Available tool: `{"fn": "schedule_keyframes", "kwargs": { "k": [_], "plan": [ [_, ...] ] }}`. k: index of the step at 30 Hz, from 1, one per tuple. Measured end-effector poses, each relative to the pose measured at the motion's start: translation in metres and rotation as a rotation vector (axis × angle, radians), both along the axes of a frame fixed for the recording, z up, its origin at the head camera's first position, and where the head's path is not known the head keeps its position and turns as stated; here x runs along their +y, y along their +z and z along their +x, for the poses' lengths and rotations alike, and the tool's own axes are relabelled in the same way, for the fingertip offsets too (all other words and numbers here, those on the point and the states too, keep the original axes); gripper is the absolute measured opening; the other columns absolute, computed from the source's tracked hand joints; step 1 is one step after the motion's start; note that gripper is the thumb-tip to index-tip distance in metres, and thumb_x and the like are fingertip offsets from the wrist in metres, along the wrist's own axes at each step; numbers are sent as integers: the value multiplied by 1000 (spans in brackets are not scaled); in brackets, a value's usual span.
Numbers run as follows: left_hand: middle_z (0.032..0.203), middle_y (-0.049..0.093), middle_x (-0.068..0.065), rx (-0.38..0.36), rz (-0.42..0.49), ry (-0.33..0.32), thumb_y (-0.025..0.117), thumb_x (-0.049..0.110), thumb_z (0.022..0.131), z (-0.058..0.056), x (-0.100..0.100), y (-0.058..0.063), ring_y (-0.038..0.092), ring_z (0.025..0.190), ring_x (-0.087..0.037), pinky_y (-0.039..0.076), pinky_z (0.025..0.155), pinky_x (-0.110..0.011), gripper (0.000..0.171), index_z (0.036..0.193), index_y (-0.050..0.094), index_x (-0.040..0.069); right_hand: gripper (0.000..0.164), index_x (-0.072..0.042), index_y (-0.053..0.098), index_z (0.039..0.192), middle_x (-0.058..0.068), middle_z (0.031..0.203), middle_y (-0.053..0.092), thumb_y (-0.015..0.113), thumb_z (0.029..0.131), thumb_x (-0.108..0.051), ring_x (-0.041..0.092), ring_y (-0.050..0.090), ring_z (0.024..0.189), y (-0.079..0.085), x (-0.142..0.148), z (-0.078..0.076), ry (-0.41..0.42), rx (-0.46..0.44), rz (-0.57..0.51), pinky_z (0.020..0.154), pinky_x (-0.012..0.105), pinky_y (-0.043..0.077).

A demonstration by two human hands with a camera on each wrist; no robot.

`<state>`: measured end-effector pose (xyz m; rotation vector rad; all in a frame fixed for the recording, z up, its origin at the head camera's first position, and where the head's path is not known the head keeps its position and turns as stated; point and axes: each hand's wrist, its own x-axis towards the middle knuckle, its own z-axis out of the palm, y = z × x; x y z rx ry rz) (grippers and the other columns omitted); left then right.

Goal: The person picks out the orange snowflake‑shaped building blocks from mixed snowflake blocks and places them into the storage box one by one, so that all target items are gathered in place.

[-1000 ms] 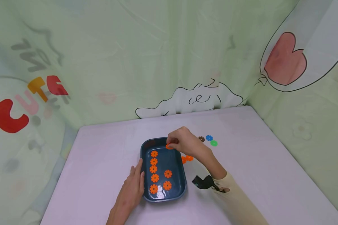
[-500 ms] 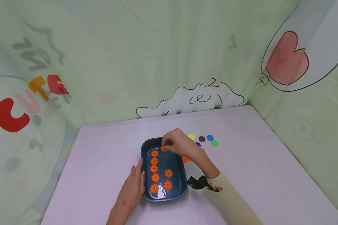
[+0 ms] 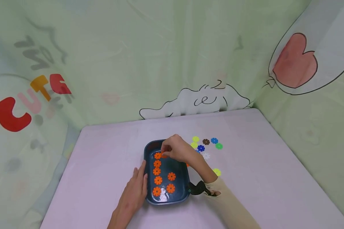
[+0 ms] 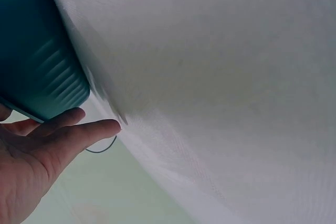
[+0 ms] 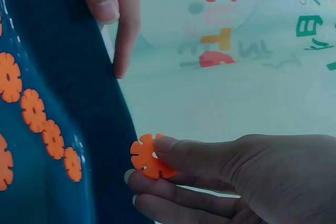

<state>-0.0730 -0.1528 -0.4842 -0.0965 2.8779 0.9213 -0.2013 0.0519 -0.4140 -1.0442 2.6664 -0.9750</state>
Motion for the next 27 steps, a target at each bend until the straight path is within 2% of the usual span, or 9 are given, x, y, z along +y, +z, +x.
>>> {"fn": "schedule_keyframes", "kwargs": {
  "k": [10,27],
  "plan": [
    [170,36,-26,7,1,-4,45,35,117,0,0,-1,39,153,-53,41,119,-71,60,173,28,23,8,-8,81,87,2,83,77,84,94,-3,9,66,70,-15,-2,-4,-2,2,40,67,22,62],
    [170,36,-27,10,-3,-6,45,34,117,0,-1,0,41,152,-53,41,119,-70,60,173,28,22,10,-8,83,84,0,80,75,85,93,-4,10,63,69,-28,-2,-11,48,-54,141,67,24,61]
  ]
}}
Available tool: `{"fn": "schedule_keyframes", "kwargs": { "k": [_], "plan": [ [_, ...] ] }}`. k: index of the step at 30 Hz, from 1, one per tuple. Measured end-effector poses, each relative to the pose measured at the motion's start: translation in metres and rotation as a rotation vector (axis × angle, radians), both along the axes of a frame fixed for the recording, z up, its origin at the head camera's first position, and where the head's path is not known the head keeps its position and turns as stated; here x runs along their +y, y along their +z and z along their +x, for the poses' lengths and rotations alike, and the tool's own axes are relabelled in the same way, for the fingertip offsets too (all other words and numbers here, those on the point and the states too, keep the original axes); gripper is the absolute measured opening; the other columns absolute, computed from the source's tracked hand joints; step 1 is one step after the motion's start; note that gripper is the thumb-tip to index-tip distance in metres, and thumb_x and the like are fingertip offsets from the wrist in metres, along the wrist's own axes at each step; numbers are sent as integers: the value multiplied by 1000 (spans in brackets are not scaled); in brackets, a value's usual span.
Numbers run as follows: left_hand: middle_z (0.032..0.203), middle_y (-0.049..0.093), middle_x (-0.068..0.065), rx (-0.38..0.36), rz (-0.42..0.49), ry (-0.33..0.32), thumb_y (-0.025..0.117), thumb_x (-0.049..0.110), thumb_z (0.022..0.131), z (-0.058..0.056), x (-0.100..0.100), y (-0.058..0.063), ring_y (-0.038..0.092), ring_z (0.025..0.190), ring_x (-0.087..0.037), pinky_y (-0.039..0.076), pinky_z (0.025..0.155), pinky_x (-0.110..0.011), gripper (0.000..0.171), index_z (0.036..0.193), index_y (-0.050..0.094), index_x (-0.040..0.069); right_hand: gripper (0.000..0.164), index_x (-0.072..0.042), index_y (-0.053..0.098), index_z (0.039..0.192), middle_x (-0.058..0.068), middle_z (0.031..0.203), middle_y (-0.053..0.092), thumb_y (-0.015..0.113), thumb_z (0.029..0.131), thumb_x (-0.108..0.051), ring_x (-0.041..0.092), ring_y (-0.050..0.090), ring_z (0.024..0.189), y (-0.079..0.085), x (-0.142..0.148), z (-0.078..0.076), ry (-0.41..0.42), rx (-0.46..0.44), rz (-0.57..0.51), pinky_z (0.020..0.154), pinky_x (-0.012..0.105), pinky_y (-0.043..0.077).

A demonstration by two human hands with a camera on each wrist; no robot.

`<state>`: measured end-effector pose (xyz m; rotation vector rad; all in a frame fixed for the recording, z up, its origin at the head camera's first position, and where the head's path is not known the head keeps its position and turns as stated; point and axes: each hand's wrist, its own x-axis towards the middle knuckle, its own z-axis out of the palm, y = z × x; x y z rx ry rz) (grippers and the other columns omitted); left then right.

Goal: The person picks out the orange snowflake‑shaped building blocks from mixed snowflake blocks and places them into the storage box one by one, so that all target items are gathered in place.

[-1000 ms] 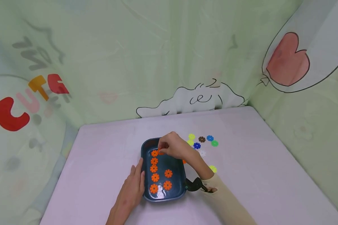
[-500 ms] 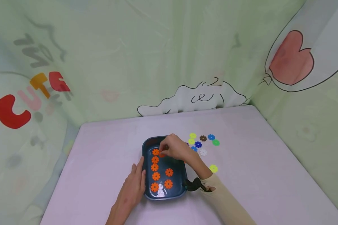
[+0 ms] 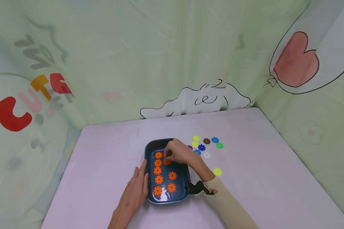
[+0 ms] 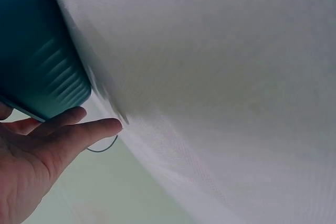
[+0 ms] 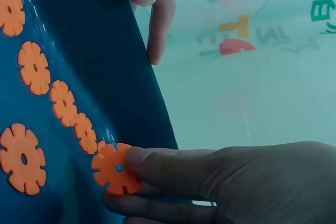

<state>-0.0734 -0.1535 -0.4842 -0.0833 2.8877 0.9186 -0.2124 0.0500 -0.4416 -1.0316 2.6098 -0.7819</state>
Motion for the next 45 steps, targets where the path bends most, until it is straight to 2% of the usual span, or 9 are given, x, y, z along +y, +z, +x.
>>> {"fn": "schedule_keyframes", "kwargs": {
  "k": [12,21,30,45],
  "plan": [
    [170,38,-26,23,-7,-8,45,33,117,0,0,-2,39,154,-51,41,120,-69,59,172,29,20,16,-10,80,80,-2,76,72,84,93,-3,12,63,67,-9,2,-2,7,-96,71,67,26,64],
    [169,39,-26,41,-3,-13,46,31,117,-1,1,-2,39,153,-51,42,119,-69,58,172,31,18,20,-13,79,76,-4,75,71,84,93,-4,12,62,69,-10,2,-3,5,-95,127,66,26,62],
    [170,38,-26,23,-9,-5,46,32,117,-1,2,-1,39,153,-52,41,120,-69,60,172,29,19,23,-13,76,72,-3,72,67,87,91,-5,14,59,67,-7,-2,-1,-19,-89,203,63,26,58],
    [170,38,-25,33,-9,-1,47,32,116,0,1,-1,37,155,-51,40,120,-70,60,172,30,18,16,-9,79,79,0,79,71,85,93,-3,15,62,70,-6,-3,-1,-27,-109,222,69,29,65]
  ]
}}
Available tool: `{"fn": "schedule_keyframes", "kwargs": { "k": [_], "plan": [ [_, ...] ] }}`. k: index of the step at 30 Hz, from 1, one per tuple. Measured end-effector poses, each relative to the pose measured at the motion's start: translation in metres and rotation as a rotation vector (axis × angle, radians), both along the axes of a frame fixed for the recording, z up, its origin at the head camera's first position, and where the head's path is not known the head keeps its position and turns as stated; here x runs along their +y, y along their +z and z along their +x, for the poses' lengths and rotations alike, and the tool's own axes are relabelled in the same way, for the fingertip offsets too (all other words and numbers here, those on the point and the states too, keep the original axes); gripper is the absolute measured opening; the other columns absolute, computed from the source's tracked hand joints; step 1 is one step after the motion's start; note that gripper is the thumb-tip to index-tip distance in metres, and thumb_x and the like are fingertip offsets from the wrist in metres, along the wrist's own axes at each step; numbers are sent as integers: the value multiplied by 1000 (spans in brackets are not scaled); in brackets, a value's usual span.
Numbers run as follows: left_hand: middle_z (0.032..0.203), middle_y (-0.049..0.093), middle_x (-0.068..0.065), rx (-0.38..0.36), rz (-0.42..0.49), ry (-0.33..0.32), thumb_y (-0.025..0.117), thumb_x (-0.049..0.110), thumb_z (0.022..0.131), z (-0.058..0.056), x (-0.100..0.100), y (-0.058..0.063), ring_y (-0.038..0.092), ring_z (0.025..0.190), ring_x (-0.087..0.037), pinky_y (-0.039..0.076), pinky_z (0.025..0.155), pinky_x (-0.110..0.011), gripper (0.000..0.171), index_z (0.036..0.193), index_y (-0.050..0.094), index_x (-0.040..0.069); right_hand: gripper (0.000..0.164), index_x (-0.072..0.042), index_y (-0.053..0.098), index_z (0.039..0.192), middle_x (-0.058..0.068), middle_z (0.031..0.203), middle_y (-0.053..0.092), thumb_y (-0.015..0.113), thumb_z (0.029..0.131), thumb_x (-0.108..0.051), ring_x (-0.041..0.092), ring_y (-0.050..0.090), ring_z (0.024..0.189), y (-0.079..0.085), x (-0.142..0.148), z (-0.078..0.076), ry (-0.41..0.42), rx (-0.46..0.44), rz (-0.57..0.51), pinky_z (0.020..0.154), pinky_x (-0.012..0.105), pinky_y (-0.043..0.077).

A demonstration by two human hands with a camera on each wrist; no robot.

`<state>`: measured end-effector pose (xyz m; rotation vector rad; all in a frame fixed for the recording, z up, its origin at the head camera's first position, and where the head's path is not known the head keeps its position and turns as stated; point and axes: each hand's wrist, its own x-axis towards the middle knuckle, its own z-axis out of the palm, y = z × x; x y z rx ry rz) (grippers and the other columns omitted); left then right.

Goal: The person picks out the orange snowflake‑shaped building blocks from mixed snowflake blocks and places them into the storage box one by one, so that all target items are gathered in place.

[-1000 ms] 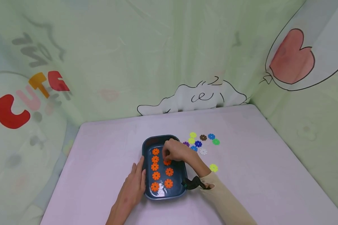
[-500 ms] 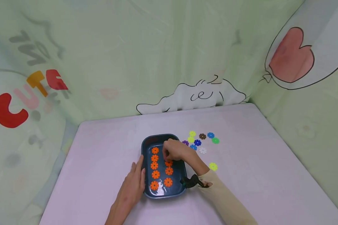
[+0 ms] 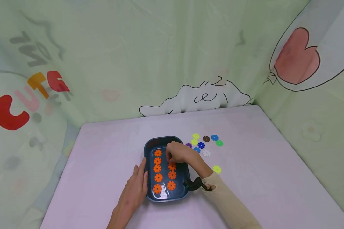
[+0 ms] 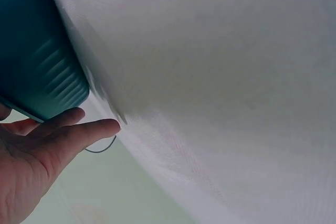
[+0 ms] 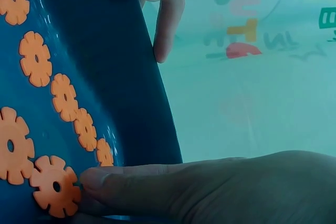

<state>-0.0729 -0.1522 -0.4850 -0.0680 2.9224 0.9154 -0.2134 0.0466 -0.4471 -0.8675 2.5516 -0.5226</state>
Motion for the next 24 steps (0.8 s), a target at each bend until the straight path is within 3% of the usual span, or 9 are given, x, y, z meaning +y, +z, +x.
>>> {"fn": "schedule_keyframes", "kwargs": {
  "k": [14,21,24],
  "plan": [
    [170,37,-26,-11,4,4,47,33,116,0,0,1,38,154,-52,40,120,-70,60,172,30,20,10,-3,82,84,5,82,73,82,94,1,15,63,69,3,3,-4,17,-35,-81,69,31,64],
    [171,35,-26,-37,1,10,46,35,117,0,0,1,38,154,-52,40,120,-70,60,173,28,23,2,-2,83,94,3,88,76,82,95,-3,13,65,75,9,9,-5,39,-6,-159,73,28,65],
    [172,35,-24,-38,2,8,46,35,117,0,0,1,37,155,-51,40,120,-70,60,173,27,23,7,-2,83,101,2,91,78,83,96,-6,12,68,78,16,15,-5,41,27,-221,75,26,65]
  ]
}}
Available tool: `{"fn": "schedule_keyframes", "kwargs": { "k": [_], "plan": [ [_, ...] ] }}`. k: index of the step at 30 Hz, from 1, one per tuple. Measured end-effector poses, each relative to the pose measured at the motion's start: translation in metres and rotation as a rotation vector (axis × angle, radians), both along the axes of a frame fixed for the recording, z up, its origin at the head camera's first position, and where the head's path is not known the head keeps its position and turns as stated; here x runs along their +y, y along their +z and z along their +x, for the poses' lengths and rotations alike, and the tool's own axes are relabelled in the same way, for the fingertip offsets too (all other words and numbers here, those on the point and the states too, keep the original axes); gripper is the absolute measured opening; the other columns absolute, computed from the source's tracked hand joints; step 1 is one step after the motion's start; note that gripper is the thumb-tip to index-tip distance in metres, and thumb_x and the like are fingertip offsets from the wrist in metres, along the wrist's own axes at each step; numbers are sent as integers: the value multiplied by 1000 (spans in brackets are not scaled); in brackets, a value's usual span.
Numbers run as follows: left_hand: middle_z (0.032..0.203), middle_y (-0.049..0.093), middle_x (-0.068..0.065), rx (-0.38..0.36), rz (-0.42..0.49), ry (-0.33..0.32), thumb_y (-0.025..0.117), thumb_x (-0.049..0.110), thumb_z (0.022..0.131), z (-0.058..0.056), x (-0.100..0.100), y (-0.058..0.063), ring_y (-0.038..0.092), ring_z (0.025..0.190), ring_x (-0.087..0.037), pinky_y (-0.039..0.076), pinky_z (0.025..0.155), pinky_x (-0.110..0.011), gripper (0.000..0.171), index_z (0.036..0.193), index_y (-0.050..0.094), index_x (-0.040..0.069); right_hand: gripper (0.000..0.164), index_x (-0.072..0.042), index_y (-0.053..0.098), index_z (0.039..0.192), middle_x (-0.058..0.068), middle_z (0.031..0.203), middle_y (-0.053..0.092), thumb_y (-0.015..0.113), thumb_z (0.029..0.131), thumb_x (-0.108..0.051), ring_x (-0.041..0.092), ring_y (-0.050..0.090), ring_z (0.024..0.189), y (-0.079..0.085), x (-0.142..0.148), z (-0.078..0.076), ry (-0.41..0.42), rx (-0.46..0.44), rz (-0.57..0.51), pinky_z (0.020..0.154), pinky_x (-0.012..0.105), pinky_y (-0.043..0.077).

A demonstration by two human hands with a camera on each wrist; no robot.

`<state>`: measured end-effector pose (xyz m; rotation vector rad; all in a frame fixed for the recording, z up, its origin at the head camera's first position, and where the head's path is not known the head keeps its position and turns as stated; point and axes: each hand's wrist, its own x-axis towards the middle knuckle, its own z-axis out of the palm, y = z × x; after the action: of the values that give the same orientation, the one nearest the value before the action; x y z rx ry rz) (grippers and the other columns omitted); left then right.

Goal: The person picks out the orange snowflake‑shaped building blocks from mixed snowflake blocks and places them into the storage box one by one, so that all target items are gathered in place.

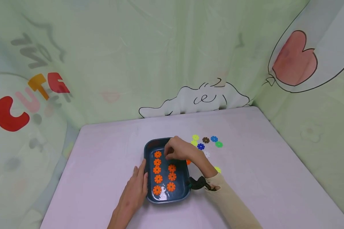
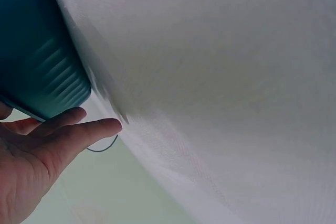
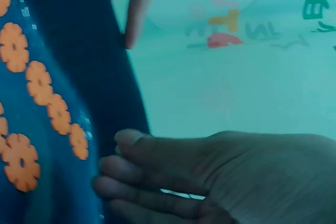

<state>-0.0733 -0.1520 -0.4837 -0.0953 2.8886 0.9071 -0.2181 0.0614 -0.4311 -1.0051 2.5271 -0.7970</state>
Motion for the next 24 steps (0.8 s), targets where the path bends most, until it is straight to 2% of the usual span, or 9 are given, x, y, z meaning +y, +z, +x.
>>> {"fn": "schedule_keyframes", "kwargs": {
  "k": [6,11,13,18,20,24],
  "plan": [
    [171,36,-25,12,-3,-3,45,35,117,1,1,0,37,154,-52,40,119,-71,60,173,28,22,12,-2,82,107,6,97,80,82,96,-8,12,72,82,22,17,4,-32,101,-129,77,25,65],
    [170,38,-23,50,-12,-12,46,33,117,1,0,-2,37,155,-50,41,119,-70,60,172,30,18,14,-2,82,109,7,100,81,82,96,-4,17,74,87,35,31,6,-103,171,-190,80,32,67],
    [170,39,-23,65,-14,-16,47,32,116,0,-1,-2,37,155,-50,41,119,-70,60,172,30,17,15,-2,81,111,7,100,80,81,96,-3,19,74,89,38,36,7,-138,168,-199,77,33,68],
    [169,40,-24,79,-16,-17,47,30,116,0,-1,-1,37,155,-50,41,119,-70,59,172,31,16,16,-2,82,111,8,100,81,82,95,-4,22,74,90,39,44,9,-190,212,-201,79,34,68],
    [169,40,-23,78,-19,-19,47,30,116,0,-1,-1,37,155,-50,41,119,-71,59,172,31,16,16,-2,82,110,9,101,81,83,95,-4,22,75,91,37,47,10,-210,242,-192,85,36,68],
    [169,41,-23,81,-21,-24,47,30,116,1,0,-3,37,155,-50,41,118,-72,59,171,31,15,17,0,81,110,12,101,81,83,93,-1,26,75,92,32,56,12,-246,274,-196,87,43,68]
  ]
}}
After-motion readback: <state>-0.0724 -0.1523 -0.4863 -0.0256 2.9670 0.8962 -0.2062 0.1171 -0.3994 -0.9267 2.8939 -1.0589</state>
